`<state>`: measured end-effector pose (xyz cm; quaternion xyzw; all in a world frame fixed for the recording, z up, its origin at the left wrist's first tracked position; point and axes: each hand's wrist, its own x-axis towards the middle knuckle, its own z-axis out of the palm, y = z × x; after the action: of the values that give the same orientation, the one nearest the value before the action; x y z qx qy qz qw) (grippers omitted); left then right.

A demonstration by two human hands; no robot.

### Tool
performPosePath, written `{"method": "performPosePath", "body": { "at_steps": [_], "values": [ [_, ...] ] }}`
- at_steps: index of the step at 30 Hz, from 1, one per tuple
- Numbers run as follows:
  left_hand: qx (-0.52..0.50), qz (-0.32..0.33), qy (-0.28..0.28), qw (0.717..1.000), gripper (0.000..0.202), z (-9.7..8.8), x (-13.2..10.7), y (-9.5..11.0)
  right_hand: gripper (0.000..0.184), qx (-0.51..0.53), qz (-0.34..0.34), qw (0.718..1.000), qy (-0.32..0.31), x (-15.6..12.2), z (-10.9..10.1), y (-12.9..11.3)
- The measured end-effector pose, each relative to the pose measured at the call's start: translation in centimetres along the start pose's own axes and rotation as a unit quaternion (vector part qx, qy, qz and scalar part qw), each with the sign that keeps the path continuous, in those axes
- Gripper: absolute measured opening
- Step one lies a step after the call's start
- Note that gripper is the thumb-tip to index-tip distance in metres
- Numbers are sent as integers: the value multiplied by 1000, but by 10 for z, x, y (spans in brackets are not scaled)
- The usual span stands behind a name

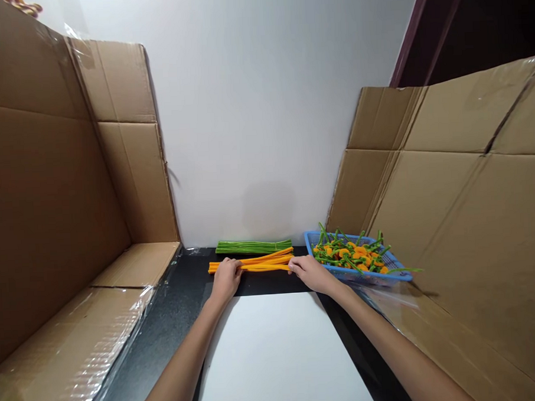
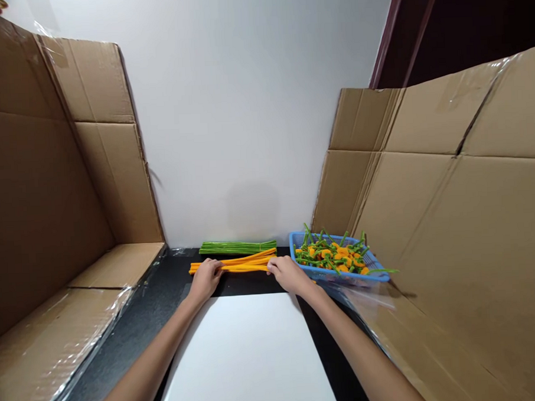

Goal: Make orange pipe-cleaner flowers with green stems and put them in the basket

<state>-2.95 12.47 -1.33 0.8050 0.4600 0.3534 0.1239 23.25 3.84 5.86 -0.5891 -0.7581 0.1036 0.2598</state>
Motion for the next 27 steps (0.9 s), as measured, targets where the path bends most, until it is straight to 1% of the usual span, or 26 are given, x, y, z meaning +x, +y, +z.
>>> {"method": "performPosePath", "body": {
  "at_steps": [2, 4, 6, 8, 10, 12, 13, 14, 15, 16, 17, 18, 20, 22, 23, 25, 27],
  "values": [
    [-25, -3, 6, 1000, 18, 0, 0, -1, 33, 30, 23, 999, -2, -18, -6, 4],
    [-57, 0, 11, 998, 20, -2, -1, 0, 34, 58, 47, 997, 6, -37, -7, 6],
    [-96, 11, 12, 995, 24, -4, -2, 4, 36, 85, 71, 993, 28, -52, -3, 7],
    [-138, 18, 9, 990, 30, -4, -5, 12, 39, 109, 92, 988, 63, -62, 5, 7],
    [-184, 11, 1, 983, 37, -2, -8, 25, 45, 135, 109, 979, 108, -64, 14, 4],
    [-232, -3, -16, 973, 46, 0, -9, 43, 52, 187, 124, 965, 138, -62, 23, -2],
    [-261, -2, -37, 965, 50, 1, -9, 54, 55, 225, 130, 956, 139, -60, 27, -7],
    [-287, 3, -56, 956, 53, 0, -9, 66, 58, 284, 139, 940, 127, -57, 29, -13],
    [-326, 11, -83, 942, 55, -1, -9, 79, 60, 339, 143, 924, 102, -55, 32, -20],
    [-422, -1, -122, 898, 55, -4, -9, 91, 62, 380, 145, 911, 70, -53, 33, -28],
    [-503, -18, -134, 853, 55, -9, -9, 104, 65, 408, 147, 900, 36, -52, 34, -36],
    [-564, -39, -117, 817, 55, -14, -9, 116, 66, 431, 145, 891, 4, -52, 35, -45],
    [-643, -82, -72, 758, 48, -28, -8, 135, 67, 471, 140, 870, -47, -54, 37, -60],
    [-712, -116, -43, 691, 44, -43, -7, 147, 67, 512, 130, 844, -93, -58, 40, -72],
    [-736, -127, -21, 665, 43, -52, -6, 150, 67, 530, 123, 831, -114, -60, 42, -76],
    [-763, -133, 28, 632, 41, -69, -2, 152, 66, 552, 111, 814, -144, -65, 46, -78],
    [-773, -140, 81, 613, 37, -88, 2, 149, 65, 554, 106, 812, -150, -68, 50, -77]
  ]
}}
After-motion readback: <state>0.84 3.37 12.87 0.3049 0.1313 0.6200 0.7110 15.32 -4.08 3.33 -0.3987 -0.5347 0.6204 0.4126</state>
